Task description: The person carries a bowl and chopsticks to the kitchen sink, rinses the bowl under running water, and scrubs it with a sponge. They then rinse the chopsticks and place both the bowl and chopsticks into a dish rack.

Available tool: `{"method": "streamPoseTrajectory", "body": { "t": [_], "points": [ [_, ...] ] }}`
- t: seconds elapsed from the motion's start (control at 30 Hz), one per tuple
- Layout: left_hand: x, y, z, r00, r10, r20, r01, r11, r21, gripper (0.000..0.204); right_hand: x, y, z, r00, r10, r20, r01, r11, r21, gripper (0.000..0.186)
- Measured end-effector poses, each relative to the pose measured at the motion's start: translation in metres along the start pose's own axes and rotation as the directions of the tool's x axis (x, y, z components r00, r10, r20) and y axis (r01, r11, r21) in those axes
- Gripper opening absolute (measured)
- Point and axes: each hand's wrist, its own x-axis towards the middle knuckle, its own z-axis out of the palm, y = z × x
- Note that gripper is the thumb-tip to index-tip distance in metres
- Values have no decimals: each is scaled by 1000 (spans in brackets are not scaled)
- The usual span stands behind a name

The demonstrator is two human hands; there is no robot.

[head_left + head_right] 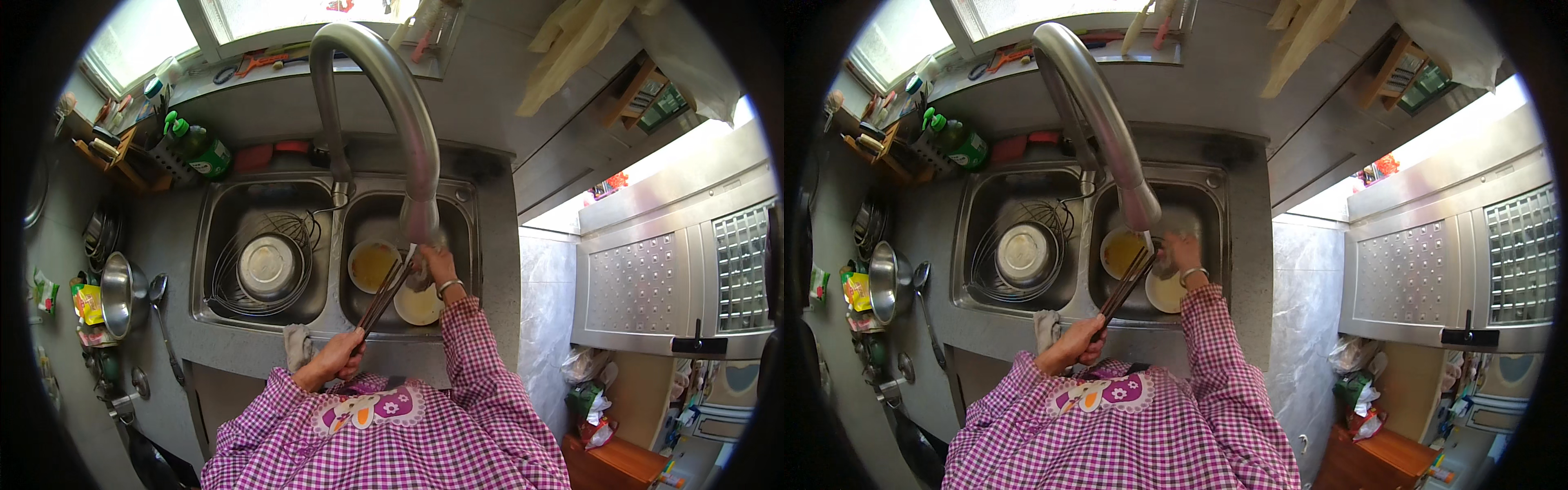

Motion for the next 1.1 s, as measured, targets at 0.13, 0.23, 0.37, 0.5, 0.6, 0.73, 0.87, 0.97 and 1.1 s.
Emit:
{"method": "streamPoseTrajectory", "body": {
  "t": [0.13, 0.23, 0.37, 0.5, 0.6, 0.73, 0.87, 0.97, 1.1],
  "points": [
    [12, 2, 6, 982, 114, 153, -149, 959, 240, 38, -6, 12, 16, 965, -202, 168, 247, 912, -326, 27],
    [15, 4, 7, 971, 126, 203, -184, 937, 298, 34, -4, 13, 19, 967, -243, 70, 253, 915, -315, 33],
    [35, 19, 13, 973, 166, 161, -223, 865, 451, 22, 1, -5, 14, 999, 6, -48, -5, 1000, 25, 33],
    [88, 51, 27, 917, 360, 174, -396, 759, 516, 18, -1, -14, 20, 1000, -19, -13, 19, 1000, 18, 38],
    [138, 63, 51, 716, 677, 169, -664, 586, 464, 22, -4, -18, 16, 929, -363, 68, 355, 829, -432, 41],
    [153, 70, 49, 378, 893, 245, -862, 243, 445, 27, -11, -40, -19, 960, -280, 8, 279, 959, 49, 13],
    [151, 104, 48, 846, 532, 12, -529, 838, 130, 26, -44, -40, -39, 964, -137, 228, 65, 952, 299, 34],
    [154, 126, 70, 749, 658, -79, -657, 753, 48, 26, -73, -15, -29, 845, -314, 434, 431, 879, -204, 41],
    [142, 129, 96, 547, 797, -255, -775, 597, 207, 26, -81, 24, -7, 847, -427, 318, 532, 650, -543, 46]
  ]
}}
